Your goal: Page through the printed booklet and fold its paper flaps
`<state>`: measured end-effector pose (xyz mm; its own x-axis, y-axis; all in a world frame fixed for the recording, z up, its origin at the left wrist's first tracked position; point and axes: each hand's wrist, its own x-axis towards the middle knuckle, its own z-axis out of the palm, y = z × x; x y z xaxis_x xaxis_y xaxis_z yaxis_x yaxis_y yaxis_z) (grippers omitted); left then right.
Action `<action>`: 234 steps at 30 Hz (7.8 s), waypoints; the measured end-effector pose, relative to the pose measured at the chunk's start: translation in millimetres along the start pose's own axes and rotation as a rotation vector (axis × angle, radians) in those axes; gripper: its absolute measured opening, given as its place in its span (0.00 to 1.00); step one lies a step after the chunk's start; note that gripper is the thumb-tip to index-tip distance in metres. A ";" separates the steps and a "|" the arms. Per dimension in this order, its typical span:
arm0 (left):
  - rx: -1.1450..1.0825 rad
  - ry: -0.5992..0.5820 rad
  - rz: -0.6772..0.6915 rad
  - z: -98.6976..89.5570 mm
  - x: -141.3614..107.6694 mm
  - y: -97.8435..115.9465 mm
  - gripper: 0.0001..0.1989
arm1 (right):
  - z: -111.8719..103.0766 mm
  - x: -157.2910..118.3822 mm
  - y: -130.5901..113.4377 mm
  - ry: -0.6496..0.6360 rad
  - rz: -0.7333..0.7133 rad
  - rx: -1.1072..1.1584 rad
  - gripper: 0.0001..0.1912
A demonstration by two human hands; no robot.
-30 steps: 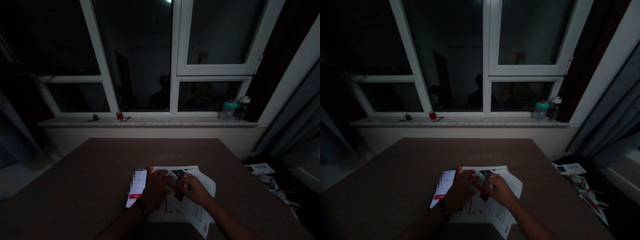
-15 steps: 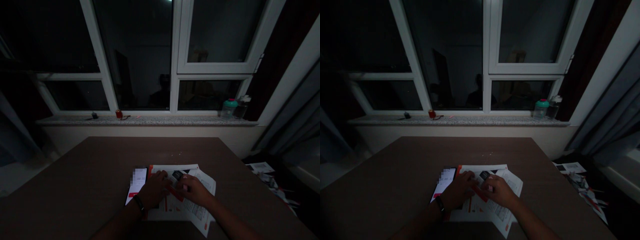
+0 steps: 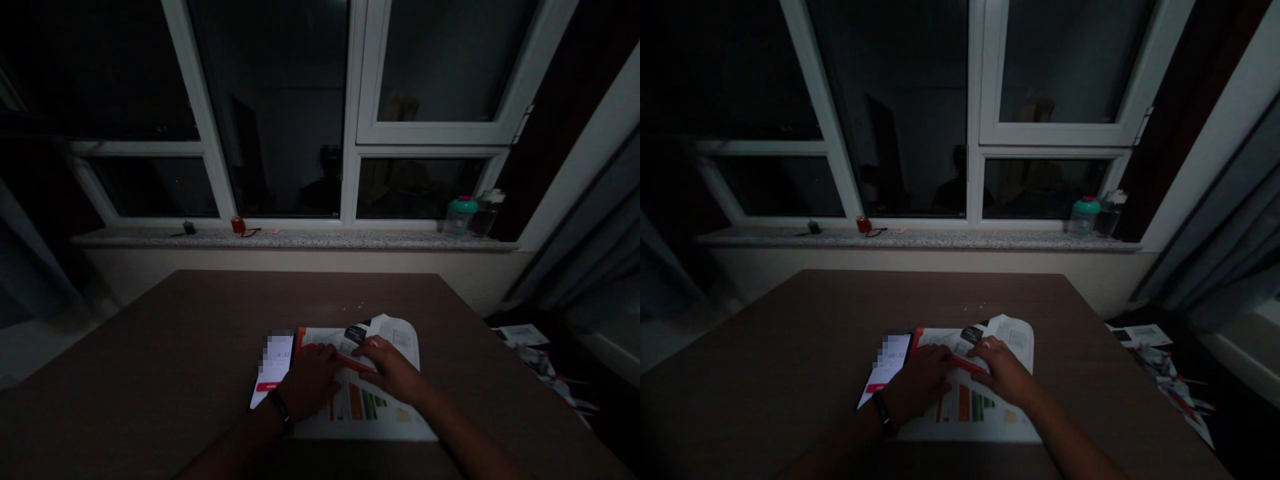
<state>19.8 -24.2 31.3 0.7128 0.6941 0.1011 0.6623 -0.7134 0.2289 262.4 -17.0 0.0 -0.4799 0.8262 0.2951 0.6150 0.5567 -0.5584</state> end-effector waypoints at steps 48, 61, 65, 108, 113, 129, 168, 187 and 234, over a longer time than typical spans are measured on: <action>-0.027 -0.004 0.114 9.1 -7.8 18.9 0.24 | -1.9 -9.1 -0.4 0.066 -0.041 0.107 0.11; 0.056 -0.073 0.120 0.9 -5.1 24.6 0.17 | -2.2 -9.2 2.7 0.050 -0.030 0.121 0.17; 0.101 -0.068 0.118 5.2 -3.4 23.8 0.17 | -6.8 -10.4 0.2 0.004 -0.040 0.130 0.16; 0.152 -0.062 0.163 10.6 -3.5 22.7 0.15 | -4.5 -13.9 4.5 0.039 -0.019 0.203 0.12; 0.184 -0.057 0.179 11.4 -3.0 22.6 0.14 | -4.6 -14.0 4.8 0.035 -0.022 0.177 0.13; 0.158 -0.058 0.177 8.3 -3.2 24.5 0.15 | -4.8 -14.2 7.1 0.024 -0.034 0.169 0.12; 0.147 0.069 -0.190 -9.1 -10.3 10.5 0.12 | -5.9 -15.4 6.8 0.008 -0.028 0.203 0.12; 0.207 0.082 -0.223 27.4 -23.6 16.1 0.24 | -17.2 -18.6 6.4 -0.033 -0.006 0.133 0.11; 0.208 0.073 -0.229 35.8 -20.7 15.6 0.24 | -8.7 -22.1 11.6 0.035 -0.045 0.197 0.09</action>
<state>23.7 -53.1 -1.9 0.5263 0.8386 0.1407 0.8419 -0.5371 0.0517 285.6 -28.1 -6.2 -0.4799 0.8055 0.3477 0.4578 0.5680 -0.6840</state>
